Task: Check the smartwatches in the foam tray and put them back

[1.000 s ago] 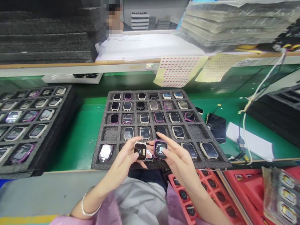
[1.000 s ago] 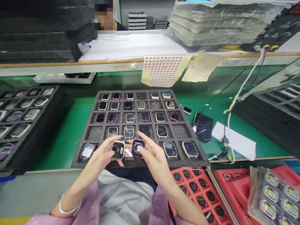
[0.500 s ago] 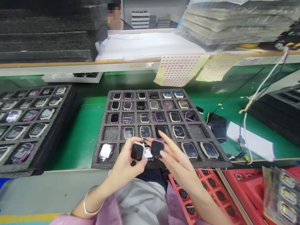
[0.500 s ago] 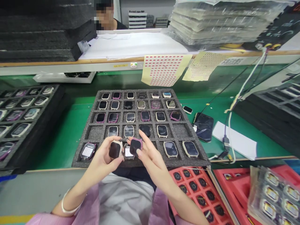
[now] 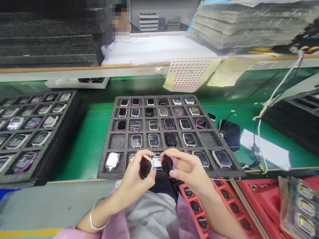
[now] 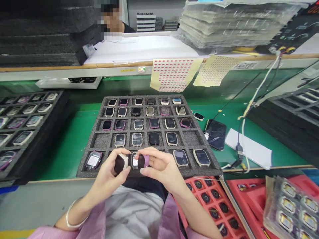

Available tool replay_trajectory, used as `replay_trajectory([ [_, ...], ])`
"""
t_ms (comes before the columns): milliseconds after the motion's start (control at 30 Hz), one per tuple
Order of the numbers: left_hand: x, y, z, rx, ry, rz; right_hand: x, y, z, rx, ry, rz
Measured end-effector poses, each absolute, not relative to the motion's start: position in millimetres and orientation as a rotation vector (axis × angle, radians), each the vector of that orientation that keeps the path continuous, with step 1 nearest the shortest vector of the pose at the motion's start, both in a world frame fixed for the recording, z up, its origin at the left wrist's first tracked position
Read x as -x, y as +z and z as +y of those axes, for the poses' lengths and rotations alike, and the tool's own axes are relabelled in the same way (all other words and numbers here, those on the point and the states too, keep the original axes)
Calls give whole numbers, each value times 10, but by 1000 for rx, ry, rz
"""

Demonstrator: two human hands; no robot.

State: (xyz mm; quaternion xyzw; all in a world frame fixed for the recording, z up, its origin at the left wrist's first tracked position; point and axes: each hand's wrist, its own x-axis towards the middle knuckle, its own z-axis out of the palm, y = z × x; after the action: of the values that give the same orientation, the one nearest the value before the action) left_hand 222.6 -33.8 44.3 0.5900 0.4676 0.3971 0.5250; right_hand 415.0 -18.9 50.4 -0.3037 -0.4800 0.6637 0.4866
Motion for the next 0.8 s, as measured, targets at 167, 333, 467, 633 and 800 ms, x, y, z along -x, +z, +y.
replay_trajectory([
  [167,-2254,413,-319,-1395,1012,1059,-4159,494,-199,749,1668,-1170],
  [333,-2245,392,-303,-1421,992,1051,-4156,470,-202,721,1636,-1208],
  [467,-2264,385,-308,-1358,995,1027,-4148,478,-211,664,1659,-1216],
  [633,-2272,411,-314,-1361,998,1008,-4155,481,-210,664,1653,-1239],
  [800,-2252,437,-325,-1385,995,992,-4156,480,-203,635,1665,-1238],
])
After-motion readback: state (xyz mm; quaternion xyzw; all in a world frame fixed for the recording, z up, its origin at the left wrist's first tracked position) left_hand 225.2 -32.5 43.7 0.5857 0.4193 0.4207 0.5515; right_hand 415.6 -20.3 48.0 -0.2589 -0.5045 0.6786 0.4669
